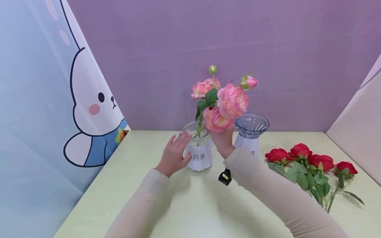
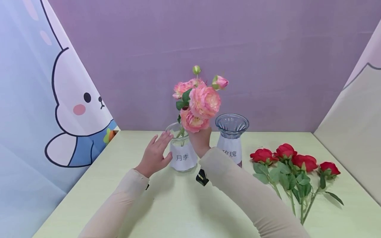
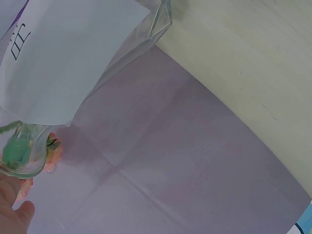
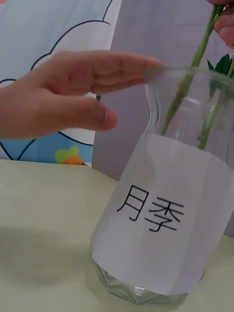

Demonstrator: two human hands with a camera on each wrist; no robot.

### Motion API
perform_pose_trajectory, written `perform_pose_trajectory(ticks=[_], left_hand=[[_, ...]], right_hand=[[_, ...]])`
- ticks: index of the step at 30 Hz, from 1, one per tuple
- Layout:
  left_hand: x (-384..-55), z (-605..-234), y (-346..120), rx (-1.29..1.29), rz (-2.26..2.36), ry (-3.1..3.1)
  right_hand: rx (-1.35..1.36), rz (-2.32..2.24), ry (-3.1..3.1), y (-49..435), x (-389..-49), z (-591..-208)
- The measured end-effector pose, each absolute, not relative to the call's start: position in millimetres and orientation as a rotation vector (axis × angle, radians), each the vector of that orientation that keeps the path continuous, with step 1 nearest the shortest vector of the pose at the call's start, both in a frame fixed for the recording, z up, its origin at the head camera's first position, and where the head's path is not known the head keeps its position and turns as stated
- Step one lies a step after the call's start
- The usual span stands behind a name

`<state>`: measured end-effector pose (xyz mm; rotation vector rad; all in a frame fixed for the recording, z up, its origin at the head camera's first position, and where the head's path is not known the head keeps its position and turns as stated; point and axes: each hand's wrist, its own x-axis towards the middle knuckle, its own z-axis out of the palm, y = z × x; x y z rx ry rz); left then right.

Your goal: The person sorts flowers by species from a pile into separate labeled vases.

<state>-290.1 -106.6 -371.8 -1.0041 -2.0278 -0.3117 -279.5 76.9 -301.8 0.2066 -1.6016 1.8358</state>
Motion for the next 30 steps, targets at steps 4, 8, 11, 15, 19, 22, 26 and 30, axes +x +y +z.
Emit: perform_pose_trajectory(ticks=[4, 8, 11, 15, 19, 22, 26, 30], left_hand=[[-288.6, -371.4, -105.7, -1.004, -0.324, -2.041], [-288.5, -371.0, -104.7, -1.004, -0.331, -2.036], [-289.4, -370.7, -104.1, -1.010, -0.339, -2.026], [-290.7, -371.1, -104.4, -1.010, -0.346, -2.026], [-290.8, -372.2, -106.0, -1.006, -0.343, -2.017], [-291.1, -372.8, -106.3, -1.011, -0.353, -2.003], [-291.6, -372.2, -105.4, -1.024, -0.366, -1.984], [-291.2, -371.6, -105.8, -1.031, -0.362, -1.973]], right_hand=[[0.000, 1.836, -1.886, 73.2, -271.1, -291.9], [-0.101, 1.882, -1.988, 75.6, -279.2, -291.6], [-0.107, 1.858, -2.055, 79.6, -286.1, -292.7], [-0.124, 1.777, -2.176, 84.2, -292.6, -293.9], [-0.102, 1.746, -2.256, 83.9, -296.6, -296.8], [-0.062, 1.703, -2.290, 80.9, -298.4, -299.8], [-0.116, 1.614, -2.367, 77.9, -298.6, -302.5], [-0.250, 1.636, -2.369, 76.9, -298.2, -306.1]])
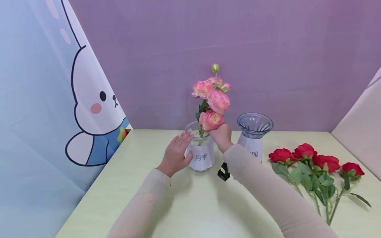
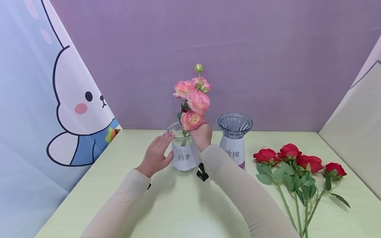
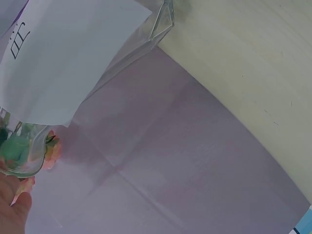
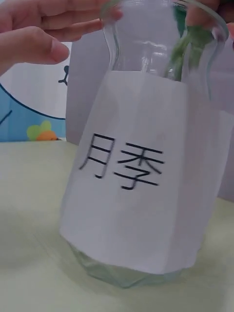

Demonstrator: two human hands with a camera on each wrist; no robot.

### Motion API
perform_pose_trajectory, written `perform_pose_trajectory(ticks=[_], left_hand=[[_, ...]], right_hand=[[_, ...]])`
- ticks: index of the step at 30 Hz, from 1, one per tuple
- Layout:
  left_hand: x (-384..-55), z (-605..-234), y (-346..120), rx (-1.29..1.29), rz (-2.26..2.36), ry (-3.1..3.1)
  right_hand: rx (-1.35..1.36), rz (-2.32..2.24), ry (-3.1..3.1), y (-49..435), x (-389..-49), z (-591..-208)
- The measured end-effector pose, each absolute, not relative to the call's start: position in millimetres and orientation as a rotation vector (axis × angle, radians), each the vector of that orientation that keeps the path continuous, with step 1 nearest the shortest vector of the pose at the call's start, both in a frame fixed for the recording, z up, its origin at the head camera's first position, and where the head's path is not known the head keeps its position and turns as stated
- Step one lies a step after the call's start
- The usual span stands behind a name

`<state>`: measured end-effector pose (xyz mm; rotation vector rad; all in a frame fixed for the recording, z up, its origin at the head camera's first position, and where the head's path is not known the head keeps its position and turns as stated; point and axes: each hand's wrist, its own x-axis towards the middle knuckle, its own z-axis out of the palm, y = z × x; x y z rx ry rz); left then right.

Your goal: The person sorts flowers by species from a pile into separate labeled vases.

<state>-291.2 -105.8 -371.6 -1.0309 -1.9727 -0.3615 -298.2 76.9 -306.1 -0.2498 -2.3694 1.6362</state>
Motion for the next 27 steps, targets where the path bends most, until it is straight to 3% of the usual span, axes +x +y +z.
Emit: perform_pose_trajectory(ticks=[9, 27], left_hand=[[-289.2, -371.6, -105.4, -1.023, -0.361, -1.984], [-289.7, -371.1, -104.5, -1.000, -0.376, -2.023]], right_hand=[[-0.281, 1.788, -2.324, 79.9, -279.9, -313.8], [-0.051, 1.903, -2.463, 93.1, -259.7, -341.0]])
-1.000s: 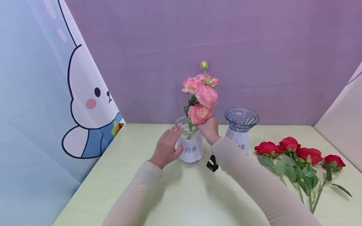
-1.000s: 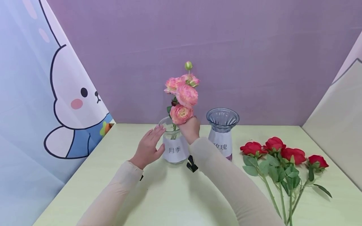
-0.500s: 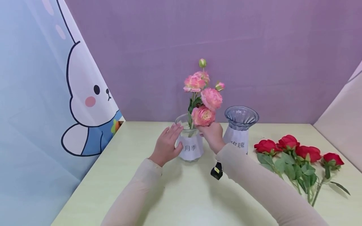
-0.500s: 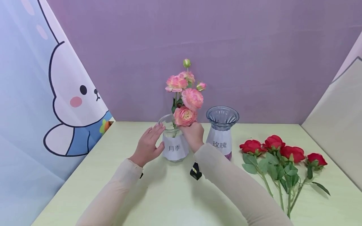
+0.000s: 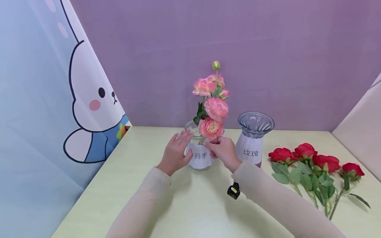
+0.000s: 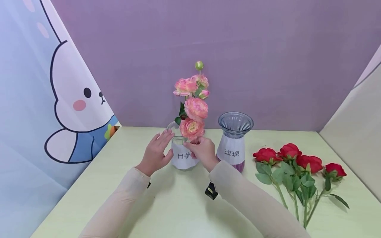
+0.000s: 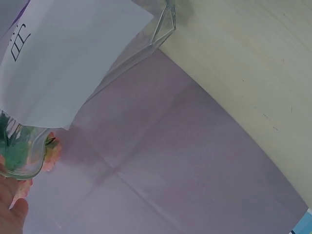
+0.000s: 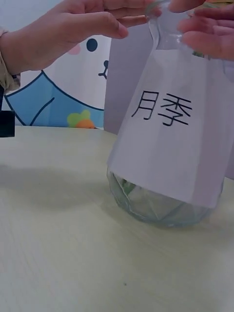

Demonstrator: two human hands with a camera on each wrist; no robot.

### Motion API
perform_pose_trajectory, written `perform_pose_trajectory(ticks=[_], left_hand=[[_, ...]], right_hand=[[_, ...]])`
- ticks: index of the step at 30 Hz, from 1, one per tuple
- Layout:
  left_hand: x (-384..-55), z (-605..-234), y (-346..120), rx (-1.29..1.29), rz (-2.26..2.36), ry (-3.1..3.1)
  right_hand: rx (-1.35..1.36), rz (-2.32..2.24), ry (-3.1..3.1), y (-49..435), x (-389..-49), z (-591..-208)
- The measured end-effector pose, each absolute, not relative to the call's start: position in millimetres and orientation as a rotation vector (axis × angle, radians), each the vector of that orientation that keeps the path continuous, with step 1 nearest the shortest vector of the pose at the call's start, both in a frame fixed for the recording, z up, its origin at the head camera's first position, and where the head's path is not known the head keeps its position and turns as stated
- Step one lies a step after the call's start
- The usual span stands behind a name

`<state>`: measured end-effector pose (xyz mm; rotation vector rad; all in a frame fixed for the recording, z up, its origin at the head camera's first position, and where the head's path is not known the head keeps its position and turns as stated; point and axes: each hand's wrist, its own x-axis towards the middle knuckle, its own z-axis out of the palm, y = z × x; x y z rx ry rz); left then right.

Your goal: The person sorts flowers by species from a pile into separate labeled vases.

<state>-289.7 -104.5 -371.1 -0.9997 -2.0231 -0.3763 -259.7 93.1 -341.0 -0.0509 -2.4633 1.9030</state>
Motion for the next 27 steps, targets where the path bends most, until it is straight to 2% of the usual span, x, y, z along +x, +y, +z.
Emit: perform_pose_trajectory(ticks=[7, 13, 27], left_hand=[[-291.0, -371.9, -104.5, -0.988, -0.359, -1.998], [-292.8, -372.7, -103.9, -0.987, -0.353, -1.965], [-289.7, -367.2, -105.1, -0.991, -0.247, -1.974]], right_hand=[[0.053, 1.948, -2.646, 108.3, -249.4, -349.6], [0.208, 1.821, -2.805, 130.6, -238.2, -359.6], [0.331, 1.442, -3.034, 189.0, -214.2, -373.9]])
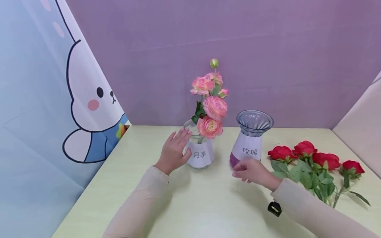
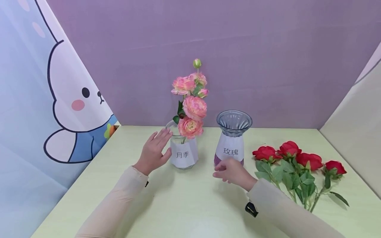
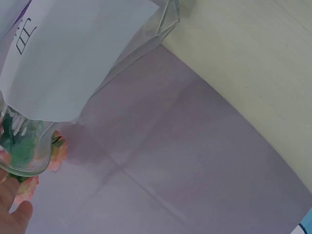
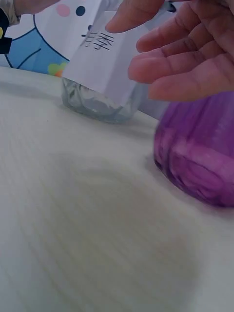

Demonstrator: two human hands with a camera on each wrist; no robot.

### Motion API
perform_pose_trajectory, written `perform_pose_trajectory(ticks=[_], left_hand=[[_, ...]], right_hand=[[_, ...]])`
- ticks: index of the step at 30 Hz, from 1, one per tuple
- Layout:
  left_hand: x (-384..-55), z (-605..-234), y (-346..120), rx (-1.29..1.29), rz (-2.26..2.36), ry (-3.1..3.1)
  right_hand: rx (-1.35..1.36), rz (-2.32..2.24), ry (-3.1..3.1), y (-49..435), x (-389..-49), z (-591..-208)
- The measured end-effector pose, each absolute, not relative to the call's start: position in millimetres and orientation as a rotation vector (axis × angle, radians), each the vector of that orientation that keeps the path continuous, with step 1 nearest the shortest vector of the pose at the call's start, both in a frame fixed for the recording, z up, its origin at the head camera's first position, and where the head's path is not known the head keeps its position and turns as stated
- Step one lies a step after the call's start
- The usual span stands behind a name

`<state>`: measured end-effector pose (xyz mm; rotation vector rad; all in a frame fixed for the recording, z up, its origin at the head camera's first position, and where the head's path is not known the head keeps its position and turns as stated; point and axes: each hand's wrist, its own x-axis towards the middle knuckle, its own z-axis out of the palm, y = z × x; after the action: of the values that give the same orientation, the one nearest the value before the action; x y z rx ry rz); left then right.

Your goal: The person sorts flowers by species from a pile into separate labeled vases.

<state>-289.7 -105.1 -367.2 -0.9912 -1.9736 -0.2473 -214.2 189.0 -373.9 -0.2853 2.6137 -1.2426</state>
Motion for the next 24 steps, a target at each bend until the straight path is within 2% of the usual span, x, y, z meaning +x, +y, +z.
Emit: perform_pose_trajectory(ticks=[8, 12, 19, 24], left_hand=[[-278.0, -361.4, -82.5, -1.142, -0.349, -1.500], [-270.5, -359.5, -62.4, -1.271, -0.318, -1.391], [-259.7, -355.6, -27.8, -1.386, -0.231, -1.580], [-257.4, -346.1, -7.4, -1.378, -0.164, -1.850]], right_hand=[[-0.287, -1.130, 2.706, 233.0, -203.9, -385.8], [-0.198, -1.119, 2.721, 257.7, -199.9, -386.5], [-0.051, -1.081, 2.723, 306.9, -198.7, -381.2], [0.084, -1.038, 2.700, 335.5, -207.5, -379.4]])
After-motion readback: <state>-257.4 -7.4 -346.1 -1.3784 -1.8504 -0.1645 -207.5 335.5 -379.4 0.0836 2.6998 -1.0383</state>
